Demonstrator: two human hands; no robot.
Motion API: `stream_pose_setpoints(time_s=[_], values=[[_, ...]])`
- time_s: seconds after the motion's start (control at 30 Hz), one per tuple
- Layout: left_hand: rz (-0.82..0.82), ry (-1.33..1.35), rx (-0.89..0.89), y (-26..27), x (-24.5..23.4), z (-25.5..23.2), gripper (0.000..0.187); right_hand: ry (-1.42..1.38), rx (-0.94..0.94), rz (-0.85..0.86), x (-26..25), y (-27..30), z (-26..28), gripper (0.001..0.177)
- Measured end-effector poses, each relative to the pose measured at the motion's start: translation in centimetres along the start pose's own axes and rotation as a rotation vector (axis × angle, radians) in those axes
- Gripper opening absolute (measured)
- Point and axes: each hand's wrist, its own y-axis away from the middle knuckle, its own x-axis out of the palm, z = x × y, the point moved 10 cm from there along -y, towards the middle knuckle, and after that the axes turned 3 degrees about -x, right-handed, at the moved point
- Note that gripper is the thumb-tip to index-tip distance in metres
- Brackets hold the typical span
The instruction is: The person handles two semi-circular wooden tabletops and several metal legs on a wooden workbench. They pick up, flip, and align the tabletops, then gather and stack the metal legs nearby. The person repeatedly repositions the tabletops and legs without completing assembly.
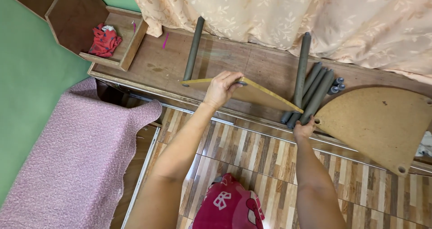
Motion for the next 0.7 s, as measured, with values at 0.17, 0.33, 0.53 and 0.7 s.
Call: stream_pose_setpoints(time_s=[0.17,0.33,0.53,0.7], values=[[0.001,0.033,-0.005,-0.4,0.2,0.0,0.035,0.110,0.046,-0.001,0.9,0.1,-0.3,0.084],[0.015,0.049,-0.022,-0.7,0.5,0.1,0.035,0.136,0.083,0.052,1.6,0.1,-0.1,0.085],[0.026,0.098,-0.061,-0.4,0.7,0.7,0.036,0.140,0.073,0.040,0.7,0.8,0.9,0.080],[0.095,0.086,-0.135,-1.0,1.7,1.1,0.040,0.093,-0.068,-0.057,-1.0,1.8,5.0,0.065]])
